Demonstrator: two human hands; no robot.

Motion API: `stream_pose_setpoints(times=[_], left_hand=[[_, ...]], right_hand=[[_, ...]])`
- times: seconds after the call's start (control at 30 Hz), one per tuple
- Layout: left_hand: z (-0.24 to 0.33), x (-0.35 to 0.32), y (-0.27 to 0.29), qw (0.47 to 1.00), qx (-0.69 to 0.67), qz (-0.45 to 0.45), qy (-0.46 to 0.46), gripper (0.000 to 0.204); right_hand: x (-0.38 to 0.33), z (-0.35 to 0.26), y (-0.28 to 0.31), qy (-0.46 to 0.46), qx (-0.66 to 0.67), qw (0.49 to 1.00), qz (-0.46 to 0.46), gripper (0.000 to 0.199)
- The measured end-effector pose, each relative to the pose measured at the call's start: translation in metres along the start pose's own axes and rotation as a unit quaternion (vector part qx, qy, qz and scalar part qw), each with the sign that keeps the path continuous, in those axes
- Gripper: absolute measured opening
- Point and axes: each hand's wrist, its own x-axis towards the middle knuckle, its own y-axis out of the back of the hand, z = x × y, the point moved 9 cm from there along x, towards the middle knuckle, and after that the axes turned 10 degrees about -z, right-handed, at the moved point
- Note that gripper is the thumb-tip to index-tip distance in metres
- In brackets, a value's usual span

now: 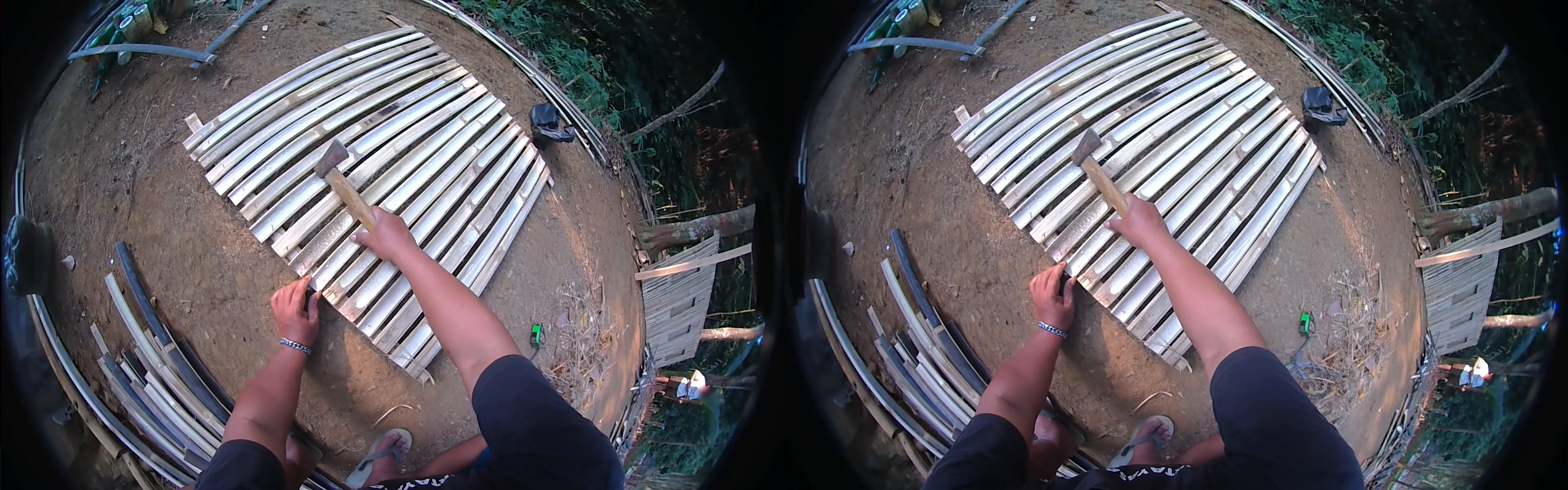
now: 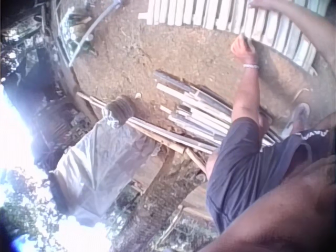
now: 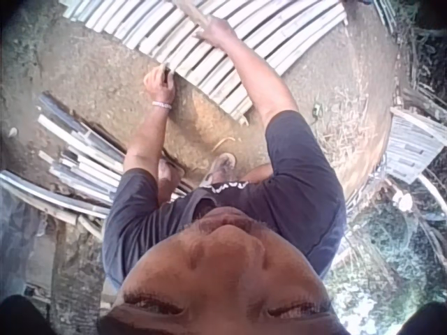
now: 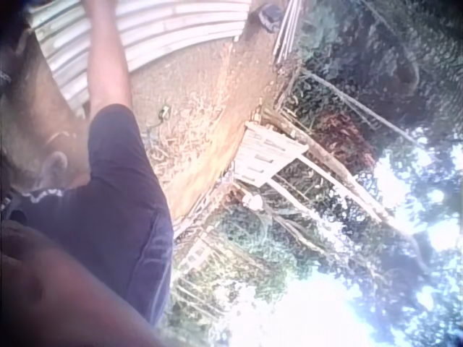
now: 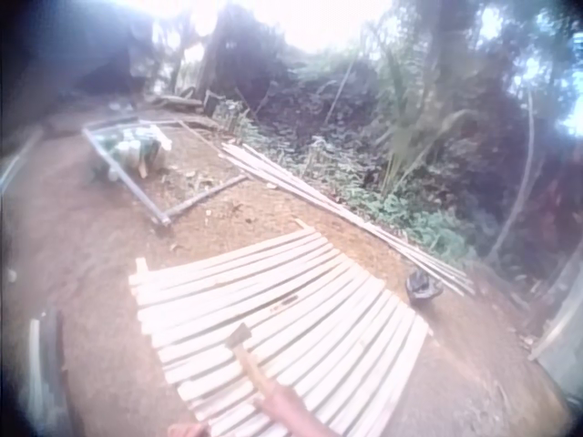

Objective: The person constructs a bamboo frame by aligning bamboo slats on a dirt floor and using a hammer to secure them together with small nails.

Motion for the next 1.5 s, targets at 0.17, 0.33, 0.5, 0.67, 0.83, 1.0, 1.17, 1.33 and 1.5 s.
stream_pose_setpoints(times=[0.17,0.33,0.5,0.67,0.83,1.0,1.17,1.33,1.5], left_hand=[[0.002,0.001,0.001,1.000,0.001,0.000,0.002,0.041],[0.003,0.000,-0.002,1.000,-0.001,0.000,0.001,0.041],[0.001,0.001,0.001,1.000,0.011,0.001,-0.001,0.041],[0.004,0.001,0.000,1.000,0.007,-0.008,0.001,0.042],[0.001,0.001,-0.002,1.000,0.016,-0.008,0.000,0.042],[0.001,0.001,-0.002,1.000,0.012,-0.008,0.002,0.041],[0.002,0.001,-0.002,1.000,0.005,-0.011,0.006,0.042],[0.002,0.002,0.002,1.000,-0.001,-0.008,0.006,0.043],[0.003,0.001,-0.002,1.000,-0.002,-0.011,0.005,0.043]], right_hand=[[-0.006,-0.001,0.003,-0.004,0.062,0.997,0.034,0.059],[0.000,0.015,-0.003,-0.043,0.169,0.985,0.019,0.052],[-0.010,0.009,-0.007,-0.065,0.234,0.970,0.008,0.050],[0.000,0.022,-0.017,-0.062,0.341,0.936,0.056,0.047],[0.002,0.029,-0.022,-0.047,0.370,0.924,0.088,0.046],[0.001,0.025,-0.018,-0.059,0.314,0.944,0.084,0.051],[-0.004,0.021,-0.016,-0.065,0.326,0.940,0.071,0.054],[-0.015,0.017,-0.012,-0.060,0.359,0.928,0.078,0.050],[-0.053,0.043,0.007,-0.059,0.341,0.928,0.139,0.047]])
